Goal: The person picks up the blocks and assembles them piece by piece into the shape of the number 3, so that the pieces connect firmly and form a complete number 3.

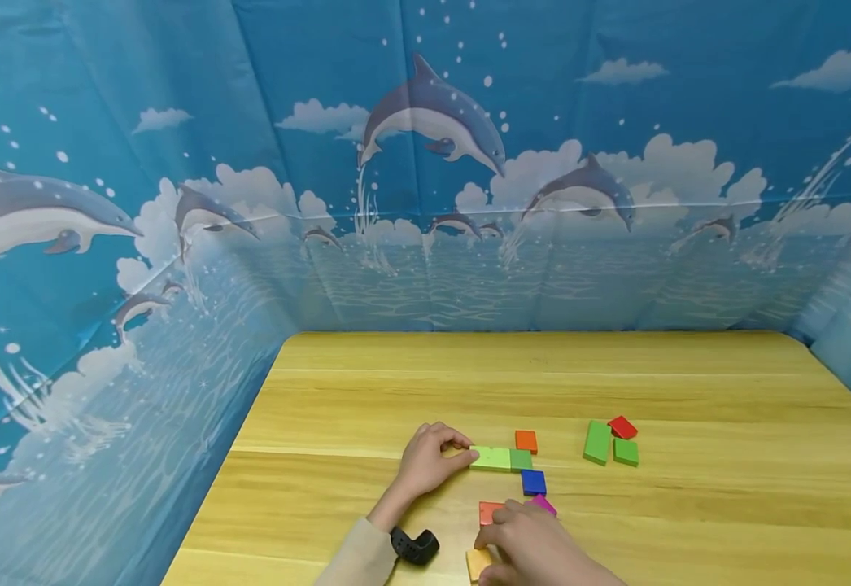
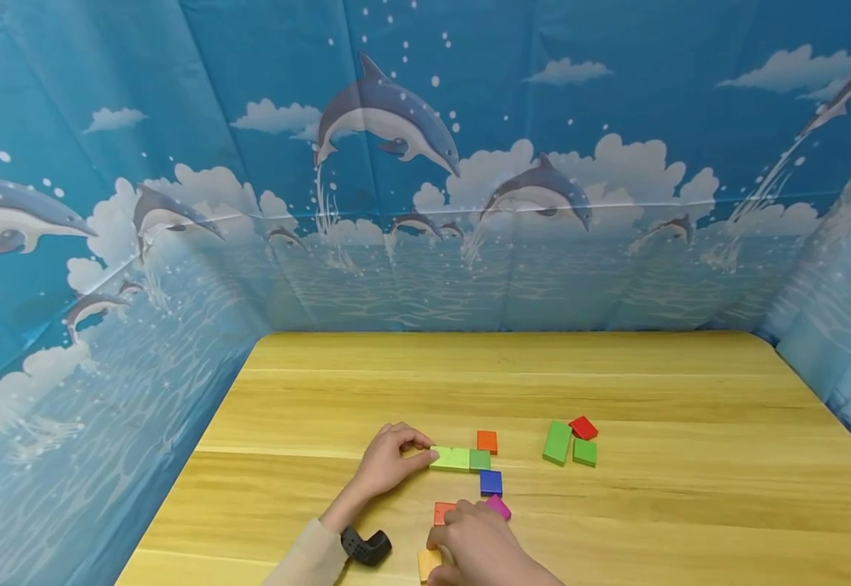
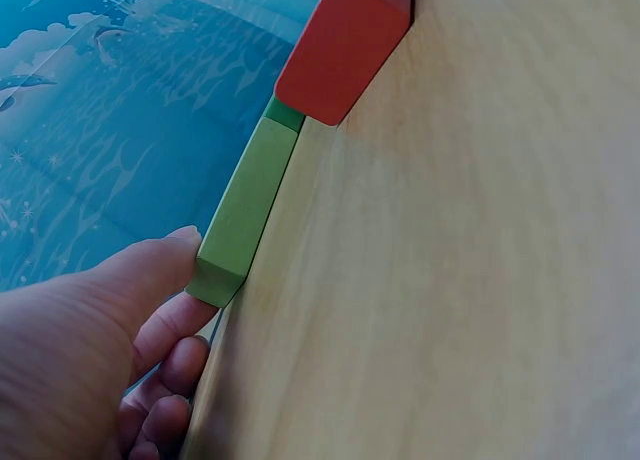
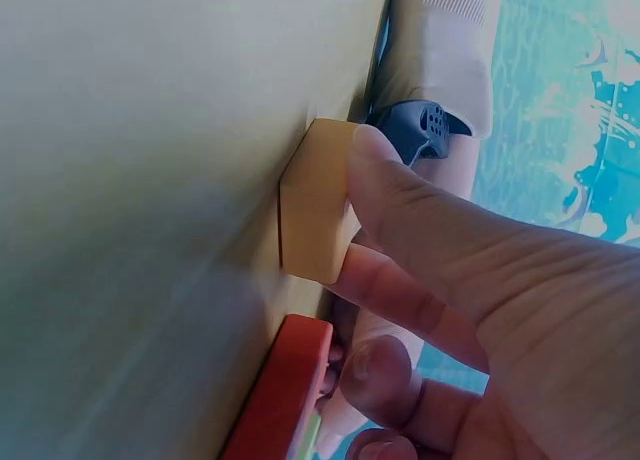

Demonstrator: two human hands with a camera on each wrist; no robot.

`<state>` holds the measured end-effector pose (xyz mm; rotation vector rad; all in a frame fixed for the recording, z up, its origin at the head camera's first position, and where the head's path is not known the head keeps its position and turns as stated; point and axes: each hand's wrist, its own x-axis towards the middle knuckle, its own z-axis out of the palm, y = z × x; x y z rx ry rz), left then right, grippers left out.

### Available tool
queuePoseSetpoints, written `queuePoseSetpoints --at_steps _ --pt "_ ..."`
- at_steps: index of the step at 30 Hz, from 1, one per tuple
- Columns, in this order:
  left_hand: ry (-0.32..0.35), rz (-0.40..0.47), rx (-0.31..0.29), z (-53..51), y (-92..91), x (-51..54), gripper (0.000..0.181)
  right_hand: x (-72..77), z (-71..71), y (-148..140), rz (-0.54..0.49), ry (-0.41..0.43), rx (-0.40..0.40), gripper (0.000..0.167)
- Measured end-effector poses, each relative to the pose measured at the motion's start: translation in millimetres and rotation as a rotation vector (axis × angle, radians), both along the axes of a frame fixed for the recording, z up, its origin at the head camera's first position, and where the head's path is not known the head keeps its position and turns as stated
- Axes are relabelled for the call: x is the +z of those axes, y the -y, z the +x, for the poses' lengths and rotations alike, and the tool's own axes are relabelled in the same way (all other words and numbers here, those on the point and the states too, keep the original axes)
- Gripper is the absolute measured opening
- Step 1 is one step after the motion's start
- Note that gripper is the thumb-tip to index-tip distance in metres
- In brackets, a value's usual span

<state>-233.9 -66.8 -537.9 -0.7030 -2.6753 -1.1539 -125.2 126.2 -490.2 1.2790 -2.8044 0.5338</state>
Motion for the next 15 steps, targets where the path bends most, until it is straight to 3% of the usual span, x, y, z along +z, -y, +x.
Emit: queuePoseSetpoints --at_steps 8,15 --pt "0.008 -0.006 0.007 2.4 -0.8 1.0 0.022 4.8 -6.3 13 0.014 -0.120 0.007 0.034" --pt "0.011 -0.013 0.013 2.8 -1.4 0.9 0.021 11.1 -10.9 24 0.063 -0.074 -0.023 0.033"
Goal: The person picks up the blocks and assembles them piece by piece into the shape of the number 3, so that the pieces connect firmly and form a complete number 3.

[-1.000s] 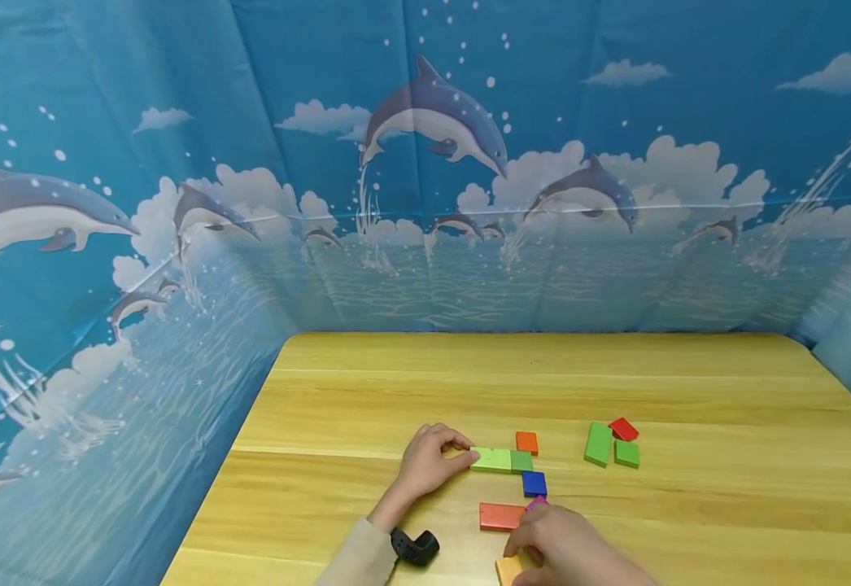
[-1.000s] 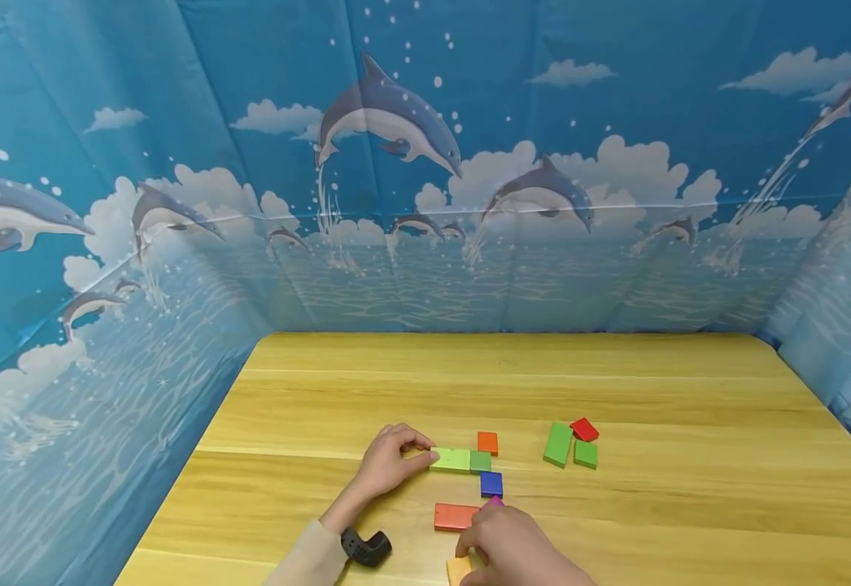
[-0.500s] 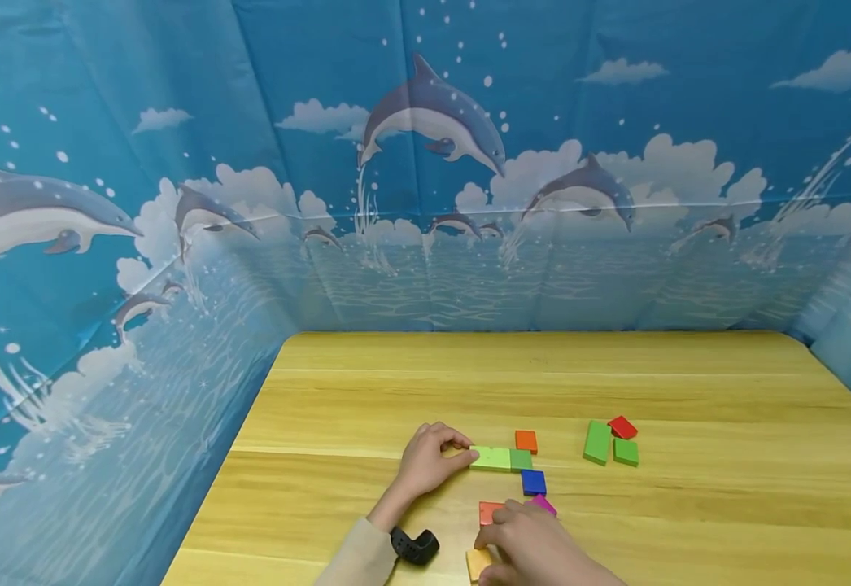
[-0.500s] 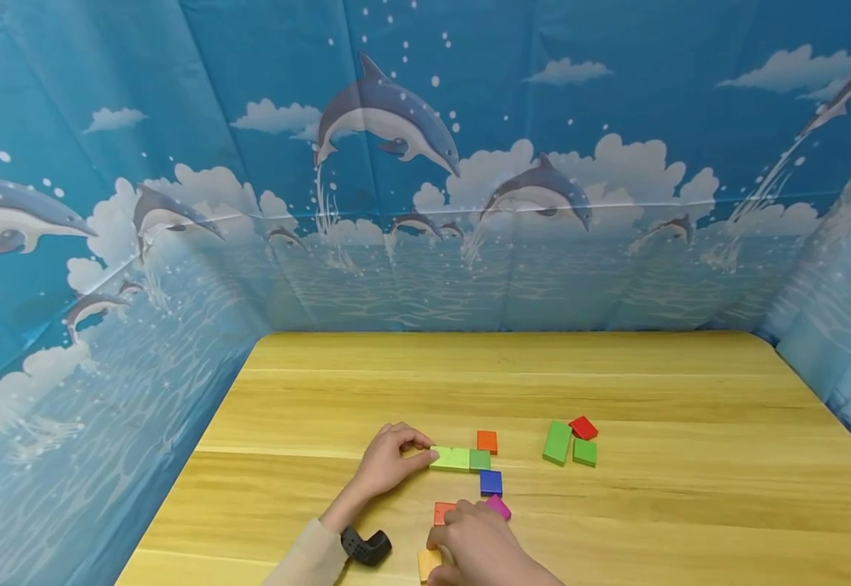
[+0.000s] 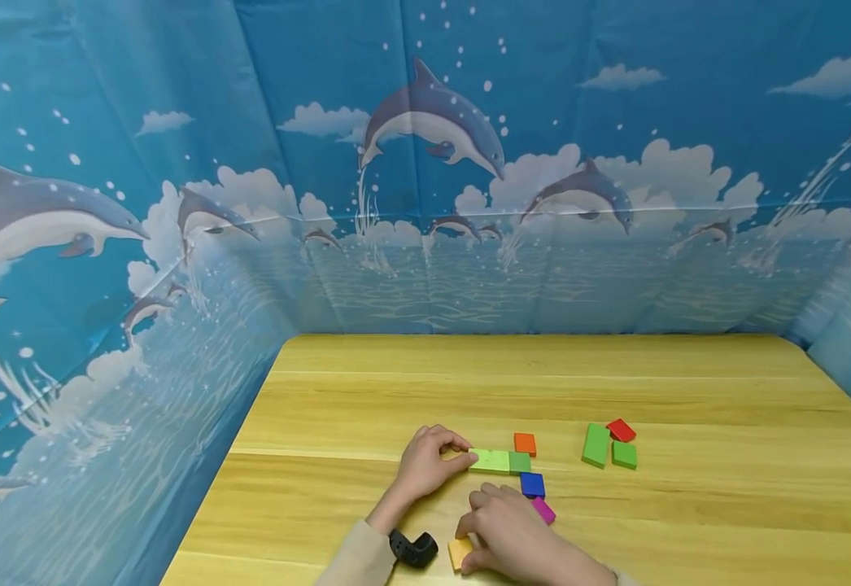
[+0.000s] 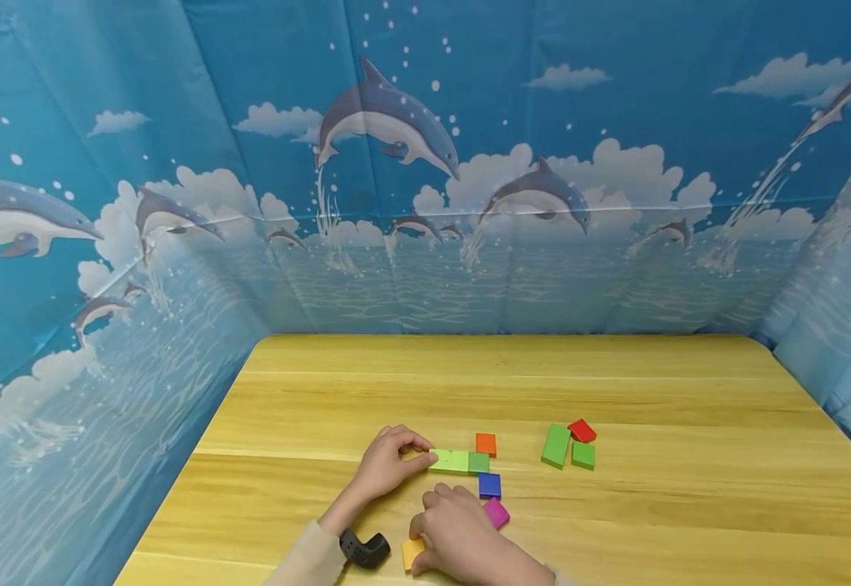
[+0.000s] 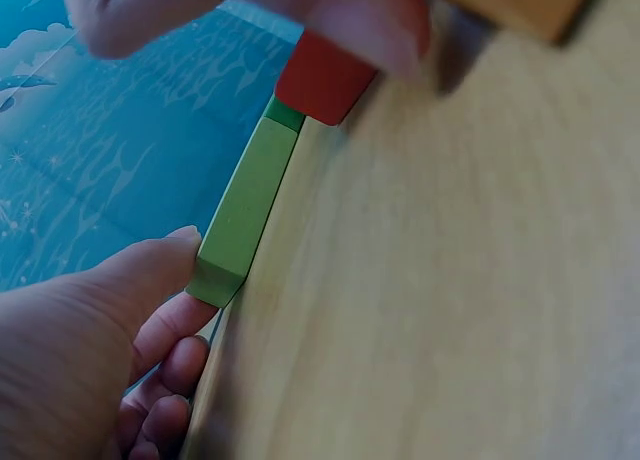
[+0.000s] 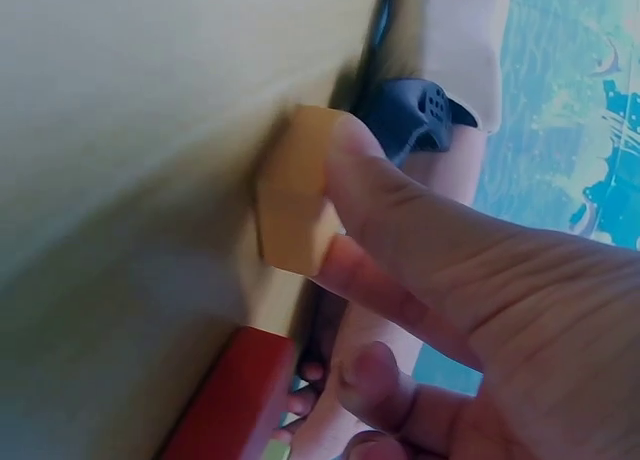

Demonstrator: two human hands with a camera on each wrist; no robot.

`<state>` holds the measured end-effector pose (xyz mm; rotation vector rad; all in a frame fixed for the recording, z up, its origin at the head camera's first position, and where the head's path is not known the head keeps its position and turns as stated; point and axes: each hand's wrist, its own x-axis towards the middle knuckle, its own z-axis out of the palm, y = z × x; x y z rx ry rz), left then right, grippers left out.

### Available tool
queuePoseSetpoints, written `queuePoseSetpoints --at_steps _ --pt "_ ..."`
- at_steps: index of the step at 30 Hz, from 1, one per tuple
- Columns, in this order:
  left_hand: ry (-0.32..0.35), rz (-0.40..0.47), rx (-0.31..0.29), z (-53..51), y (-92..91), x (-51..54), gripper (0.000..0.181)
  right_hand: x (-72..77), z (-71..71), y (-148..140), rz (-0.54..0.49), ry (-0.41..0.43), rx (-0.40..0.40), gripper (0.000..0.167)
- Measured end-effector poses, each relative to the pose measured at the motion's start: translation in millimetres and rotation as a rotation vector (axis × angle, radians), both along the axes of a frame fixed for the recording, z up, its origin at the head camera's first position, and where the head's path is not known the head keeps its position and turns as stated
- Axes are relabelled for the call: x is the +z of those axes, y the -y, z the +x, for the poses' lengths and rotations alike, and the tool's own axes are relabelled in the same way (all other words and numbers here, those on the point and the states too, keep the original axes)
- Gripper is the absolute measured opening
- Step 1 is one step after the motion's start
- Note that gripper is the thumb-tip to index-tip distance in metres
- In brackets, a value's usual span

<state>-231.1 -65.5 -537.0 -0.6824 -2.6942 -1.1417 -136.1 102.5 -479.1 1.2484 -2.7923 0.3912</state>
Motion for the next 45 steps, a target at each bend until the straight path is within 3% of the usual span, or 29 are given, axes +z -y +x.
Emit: queuePoseSetpoints --at_steps 11,19,25,31,37,45 --pt "-0.011 0.004 -0.007 2.2 0.8 -1.1 0.021 3.2 -18.7 9 -0.031 0.088 0.014 0.029" --pt "-0.012 -0.014 -0.011 2.9 -0.1 1.1 0.022 6.3 -29.6 -1 -0.087 0.135 0.057 0.028" --pt "-0.010 -0.025 0.001 1.9 0.0 0.6 0.020 3.3 -27.2 -2 -0.166 0.113 -0.062 0.033" --pt "0.005 -0.014 -0.001 1.0 -0.7 0.5 0.021 -6.3 -22.6 4 -0.151 0.067 -0.188 0.040" --pt "-0.001 -0.010 -0.001 -1.5 -1.4 1.4 0.021 -9.0 -25.7 3 -0.173 0.050 -0.207 0.034" --pt "-0.009 -0.002 -0.009 -3.1 0.5 -1.1 0.021 -9.8 -30.3 -1 -0.184 0.089 -0.215 0.028"
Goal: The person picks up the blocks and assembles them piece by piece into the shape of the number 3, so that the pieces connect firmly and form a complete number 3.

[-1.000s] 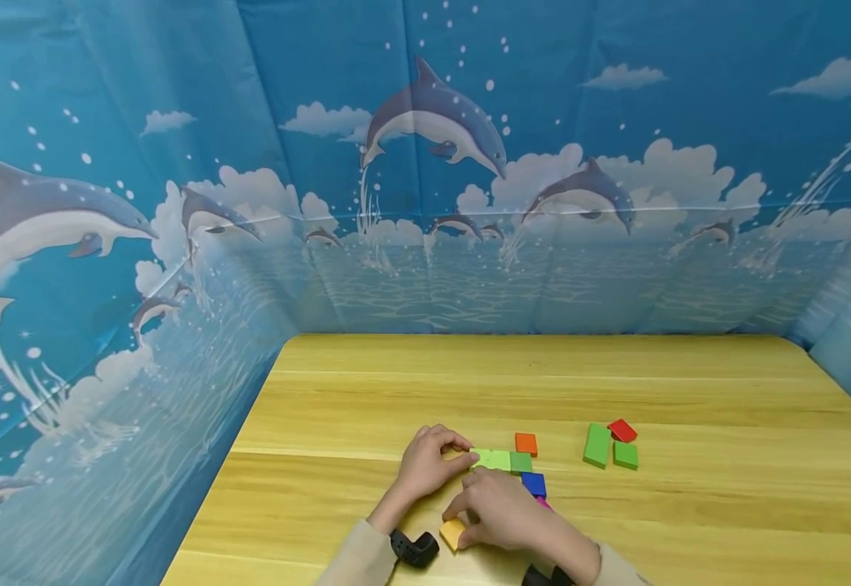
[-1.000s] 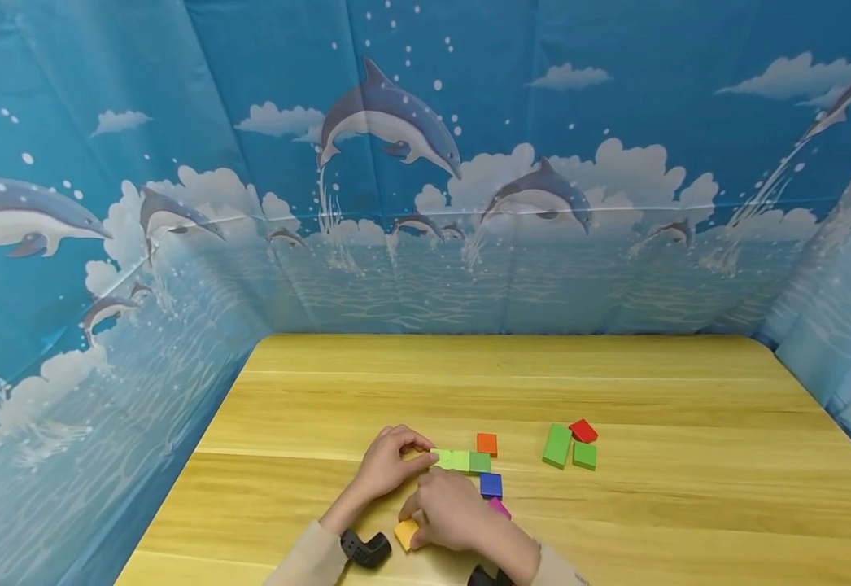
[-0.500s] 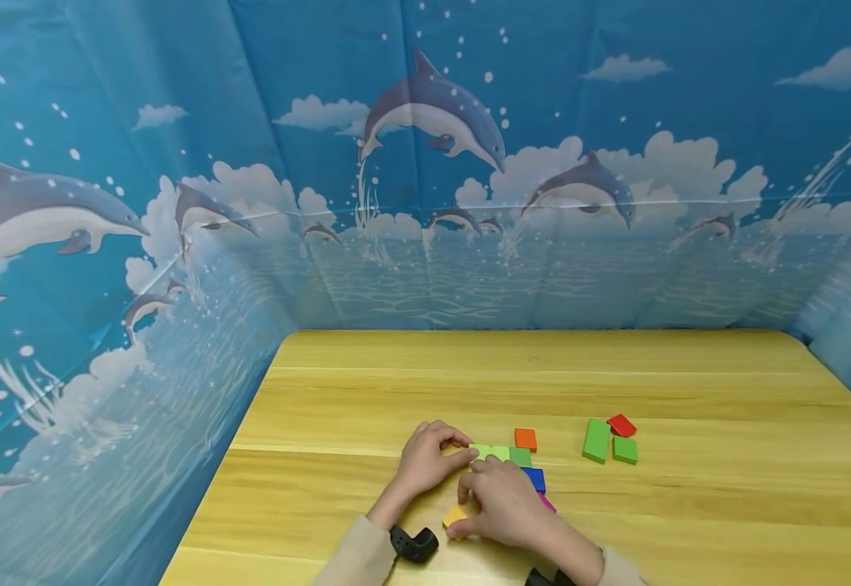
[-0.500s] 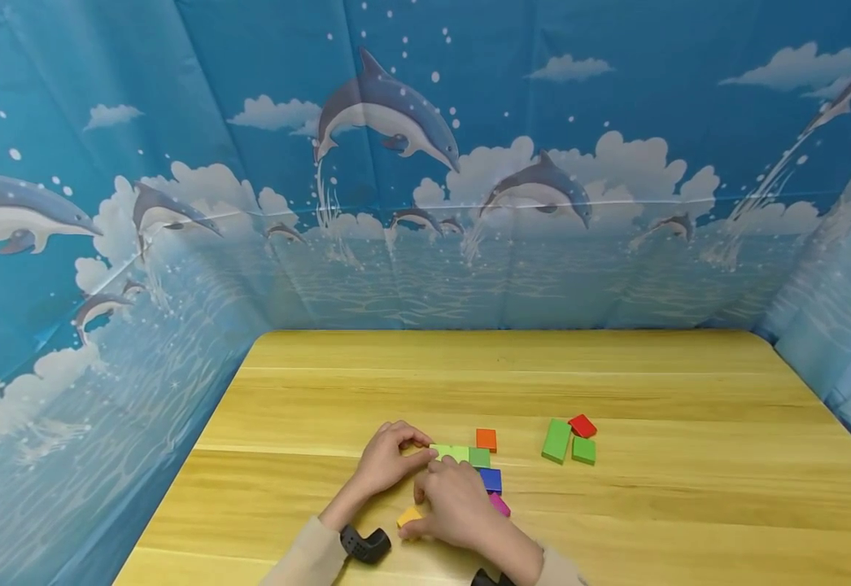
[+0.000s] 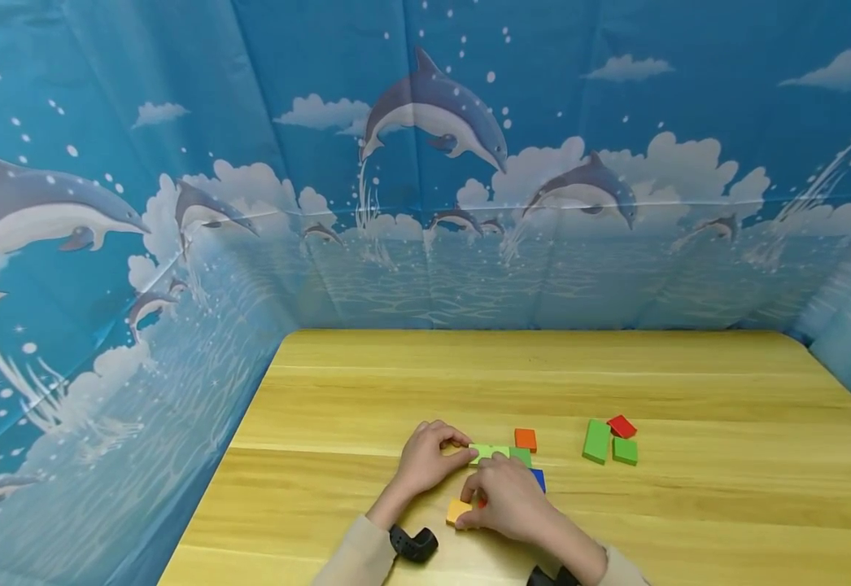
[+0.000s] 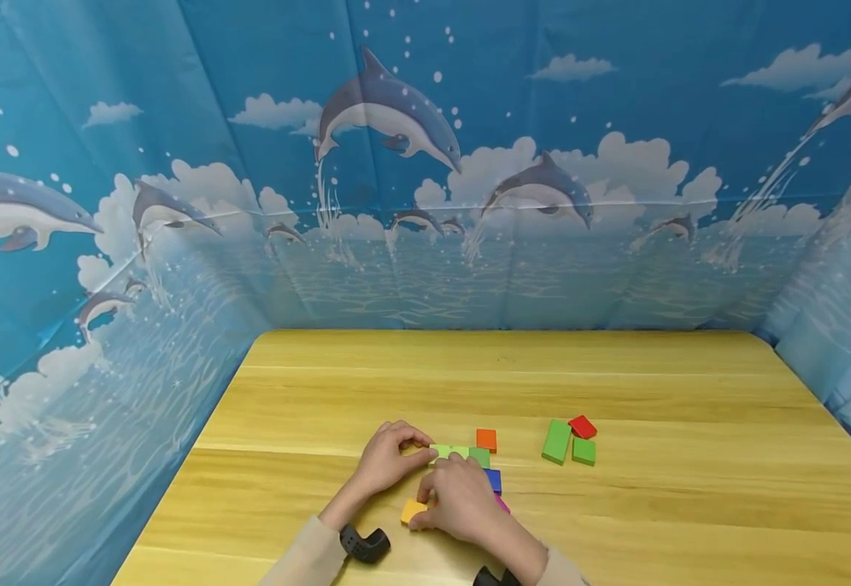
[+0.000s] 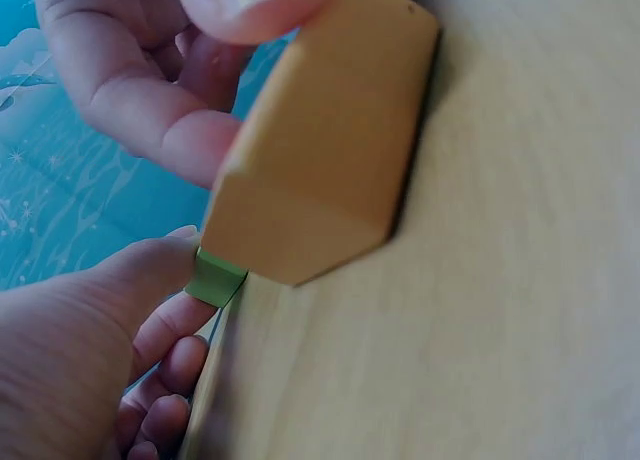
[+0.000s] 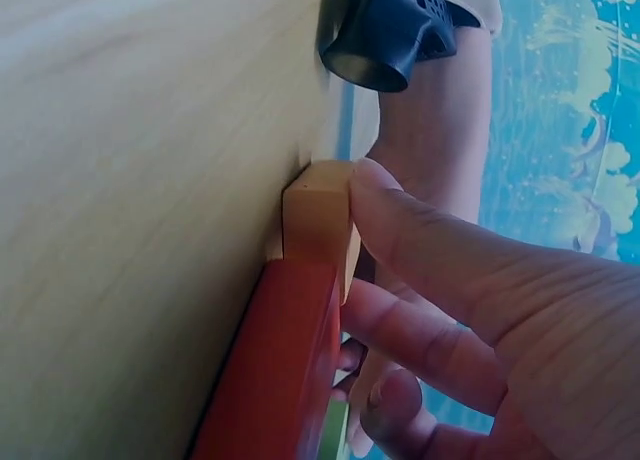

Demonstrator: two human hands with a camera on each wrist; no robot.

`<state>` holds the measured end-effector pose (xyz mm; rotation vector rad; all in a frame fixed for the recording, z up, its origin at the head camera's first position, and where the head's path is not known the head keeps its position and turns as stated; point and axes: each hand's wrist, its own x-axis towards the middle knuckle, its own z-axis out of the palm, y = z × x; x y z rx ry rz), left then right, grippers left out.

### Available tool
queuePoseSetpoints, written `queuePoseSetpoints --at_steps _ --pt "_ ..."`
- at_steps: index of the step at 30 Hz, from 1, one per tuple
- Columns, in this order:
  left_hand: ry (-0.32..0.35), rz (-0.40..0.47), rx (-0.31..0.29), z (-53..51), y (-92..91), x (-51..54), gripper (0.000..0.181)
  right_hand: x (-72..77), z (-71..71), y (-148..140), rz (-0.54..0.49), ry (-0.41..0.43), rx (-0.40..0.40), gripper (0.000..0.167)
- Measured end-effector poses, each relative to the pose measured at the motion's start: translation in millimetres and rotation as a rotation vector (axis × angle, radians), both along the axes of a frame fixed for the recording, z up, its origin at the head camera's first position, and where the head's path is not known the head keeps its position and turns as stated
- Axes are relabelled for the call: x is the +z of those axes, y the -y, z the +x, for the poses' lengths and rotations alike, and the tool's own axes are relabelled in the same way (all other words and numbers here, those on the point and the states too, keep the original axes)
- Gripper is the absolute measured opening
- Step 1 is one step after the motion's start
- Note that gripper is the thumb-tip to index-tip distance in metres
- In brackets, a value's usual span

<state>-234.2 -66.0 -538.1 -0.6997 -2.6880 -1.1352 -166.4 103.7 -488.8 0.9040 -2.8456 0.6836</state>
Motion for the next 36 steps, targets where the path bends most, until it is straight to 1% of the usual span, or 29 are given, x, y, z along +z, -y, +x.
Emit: queuePoseSetpoints --at_steps 6,11,18,24,30,36 --pt "-0.012 0.005 0.001 -1.7 -0.3 -1.4 0.020 -4.2 -1.1 -5 -0.034 -0.015 -0.013 0.027" --pt "0.004 0.003 0.005 -2.1 -0.2 -0.9 0.021 -5.5 1.3 -8 -0.057 -0.002 -0.036 0.026" --pt "0.005 0.008 0.003 -1.3 -0.6 -0.2 0.020 -9.0 2.8 -9 -0.074 -0.034 -0.080 0.028" --pt "0.010 0.004 0.003 -3.0 -0.7 -1.1 0.020 -11.7 1.3 -9 -0.073 -0.042 -0.092 0.028" --pt "-0.002 0.005 0.000 -3.7 -0.9 -1.7 0.020 -11.9 0.4 -10 -0.082 -0.046 -0.095 0.028" --pt "0.003 0.008 0.001 -4.0 -0.5 -2.3 0.019 -12.3 -0.7 -11 -0.086 -0.035 -0.089 0.029"
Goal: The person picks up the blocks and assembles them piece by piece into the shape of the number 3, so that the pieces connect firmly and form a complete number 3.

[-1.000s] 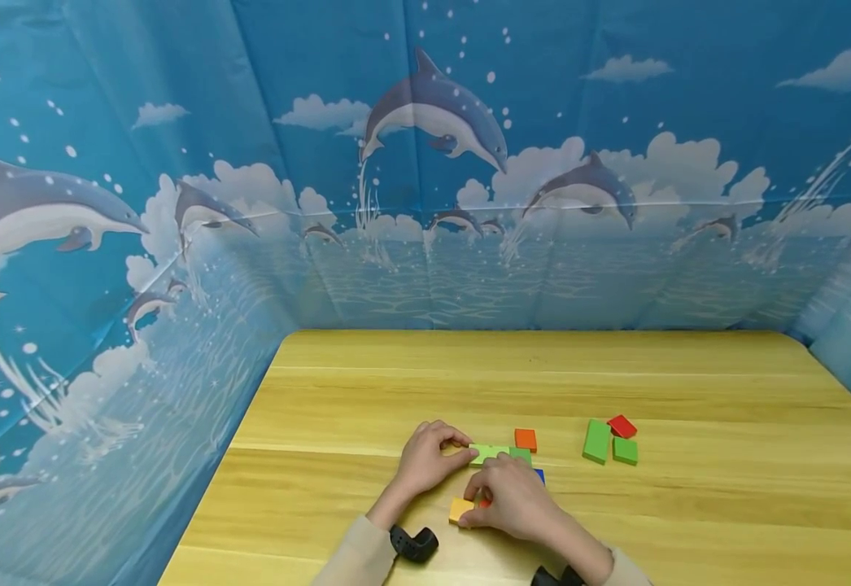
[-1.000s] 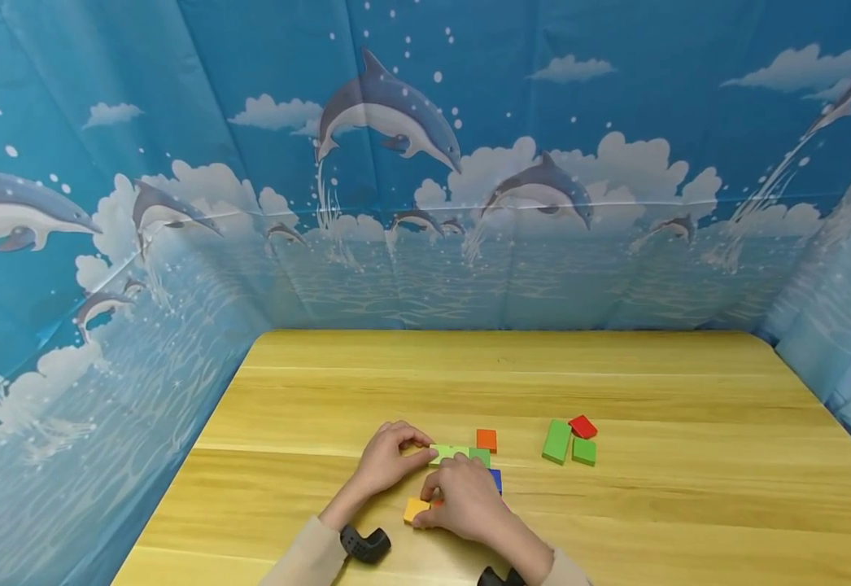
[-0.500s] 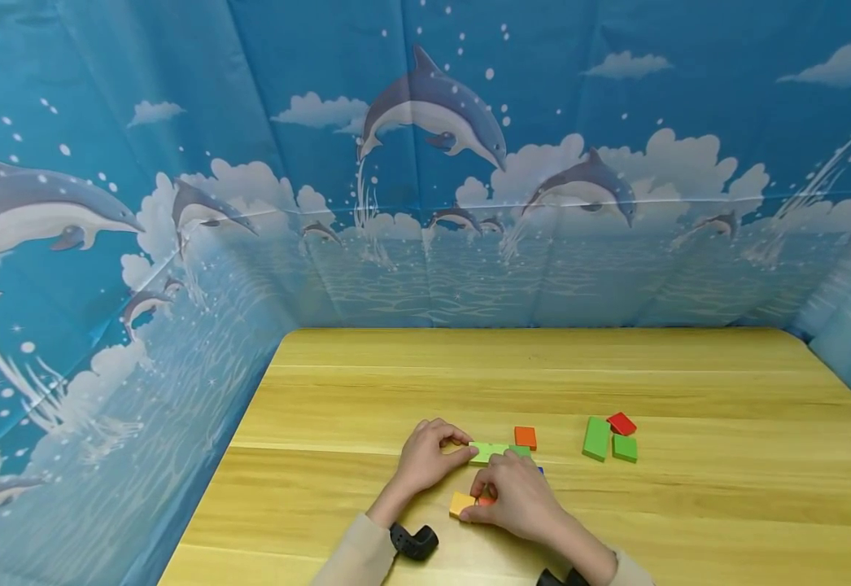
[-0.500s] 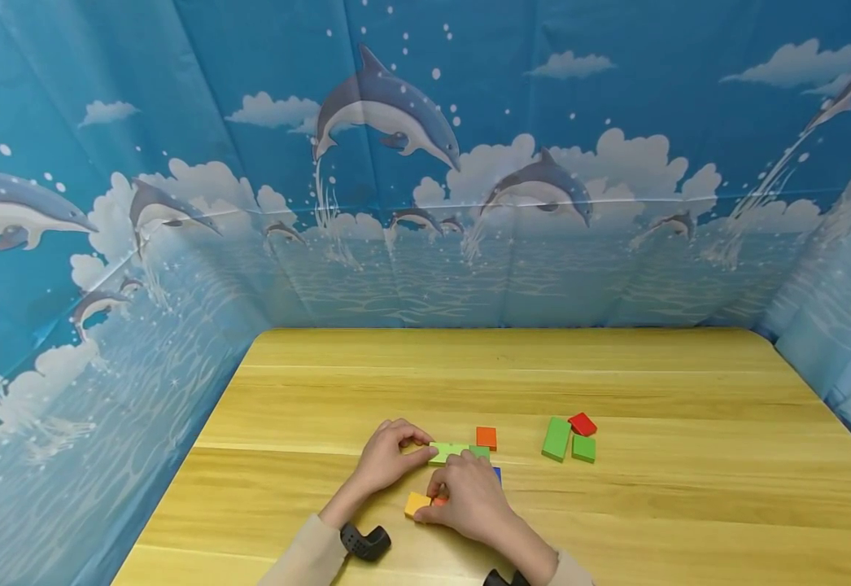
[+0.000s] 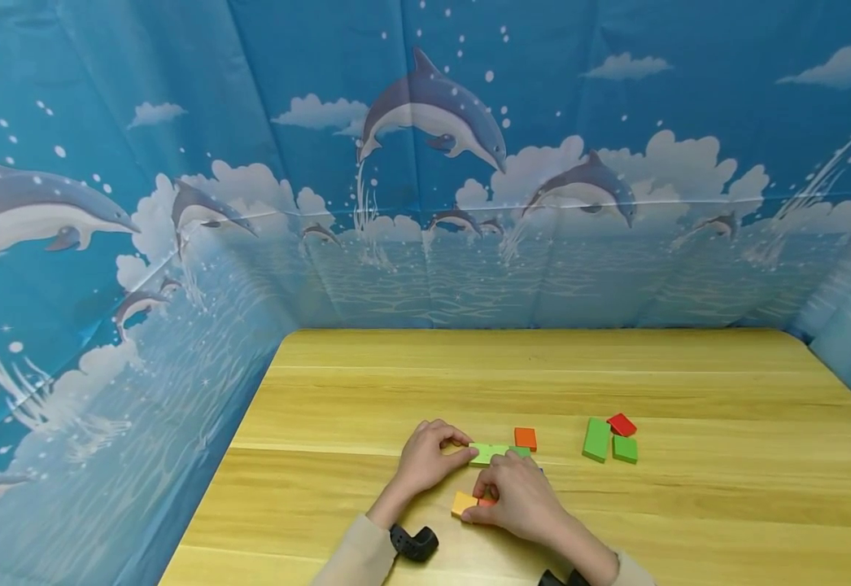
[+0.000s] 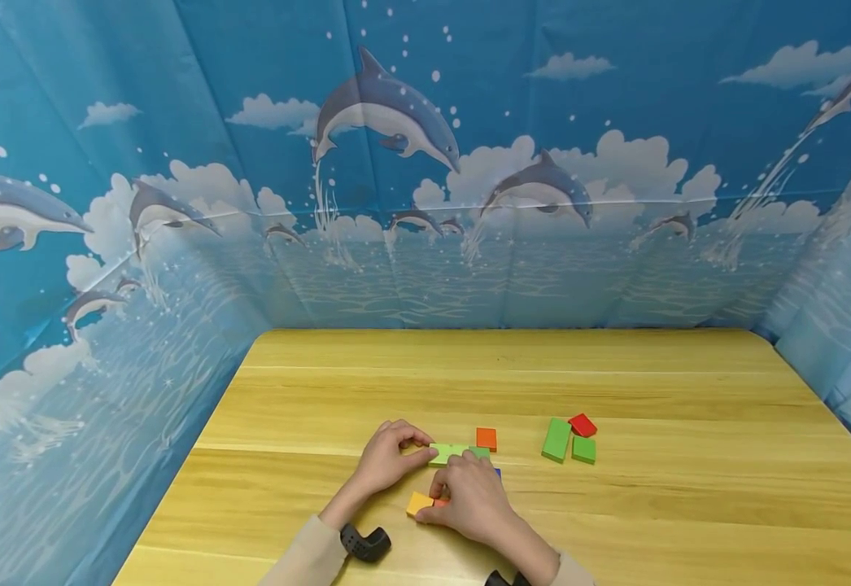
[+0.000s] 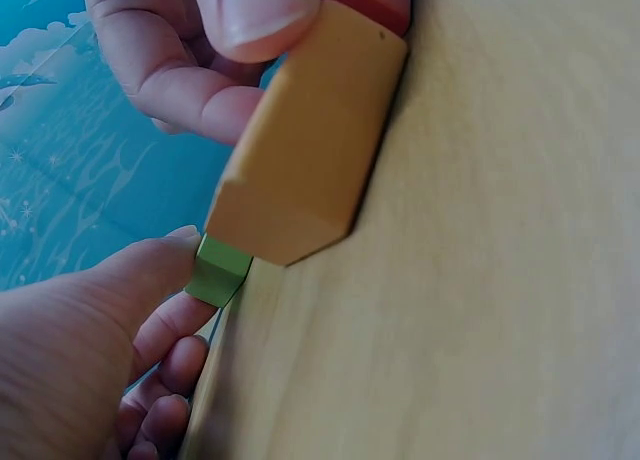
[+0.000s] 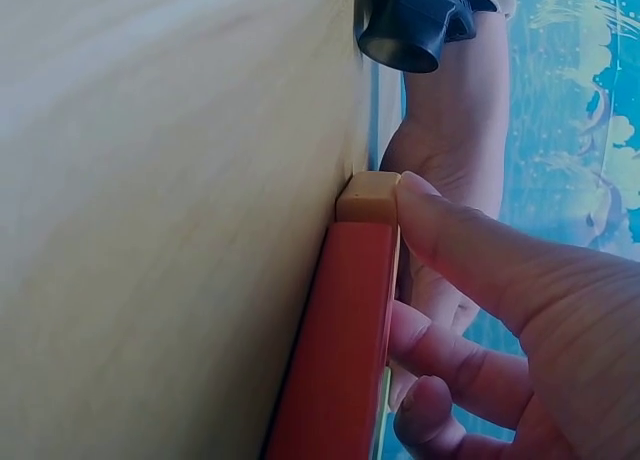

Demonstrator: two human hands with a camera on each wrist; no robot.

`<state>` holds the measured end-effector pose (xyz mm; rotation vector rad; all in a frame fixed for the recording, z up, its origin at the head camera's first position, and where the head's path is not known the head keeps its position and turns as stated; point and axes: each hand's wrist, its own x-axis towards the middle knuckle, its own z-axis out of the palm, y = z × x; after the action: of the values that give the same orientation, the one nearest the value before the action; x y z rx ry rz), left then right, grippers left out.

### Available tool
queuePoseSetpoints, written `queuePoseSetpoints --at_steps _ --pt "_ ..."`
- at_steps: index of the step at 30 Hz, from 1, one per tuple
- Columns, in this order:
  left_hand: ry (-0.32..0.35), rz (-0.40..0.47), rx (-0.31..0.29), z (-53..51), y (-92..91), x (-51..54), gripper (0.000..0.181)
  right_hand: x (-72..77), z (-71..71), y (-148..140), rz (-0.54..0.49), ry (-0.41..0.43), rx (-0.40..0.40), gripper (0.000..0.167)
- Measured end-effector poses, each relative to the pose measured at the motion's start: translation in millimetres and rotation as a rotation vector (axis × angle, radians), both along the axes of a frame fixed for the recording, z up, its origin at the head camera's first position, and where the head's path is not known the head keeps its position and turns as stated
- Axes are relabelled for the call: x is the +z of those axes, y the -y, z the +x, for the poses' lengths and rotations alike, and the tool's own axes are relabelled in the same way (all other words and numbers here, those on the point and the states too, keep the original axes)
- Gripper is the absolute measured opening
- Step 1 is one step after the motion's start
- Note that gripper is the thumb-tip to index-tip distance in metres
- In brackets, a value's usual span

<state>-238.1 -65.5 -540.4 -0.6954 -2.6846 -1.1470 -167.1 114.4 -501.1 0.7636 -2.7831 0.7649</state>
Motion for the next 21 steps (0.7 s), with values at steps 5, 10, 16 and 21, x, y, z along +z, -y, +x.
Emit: queuePoseSetpoints --at_steps 5,10,16,21 --pt "0.000 0.003 0.000 -1.4 -0.3 -0.4 0.018 -2.1 -1.6 -0.8 0.009 -0.006 0.002 0.030" --pt "-0.005 0.000 -0.001 -1.8 -0.3 -0.7 0.019 -2.1 -1.6 -2.0 0.011 -0.011 0.012 0.029" --pt "-0.008 0.003 -0.004 -1.4 -0.4 -0.7 0.019 -1.3 -1.6 -2.9 0.005 -0.004 0.020 0.029" --pt "-0.010 0.009 -0.008 -0.8 -0.6 -0.7 0.018 -1.6 -1.8 -3.2 0.008 -0.001 0.019 0.028"
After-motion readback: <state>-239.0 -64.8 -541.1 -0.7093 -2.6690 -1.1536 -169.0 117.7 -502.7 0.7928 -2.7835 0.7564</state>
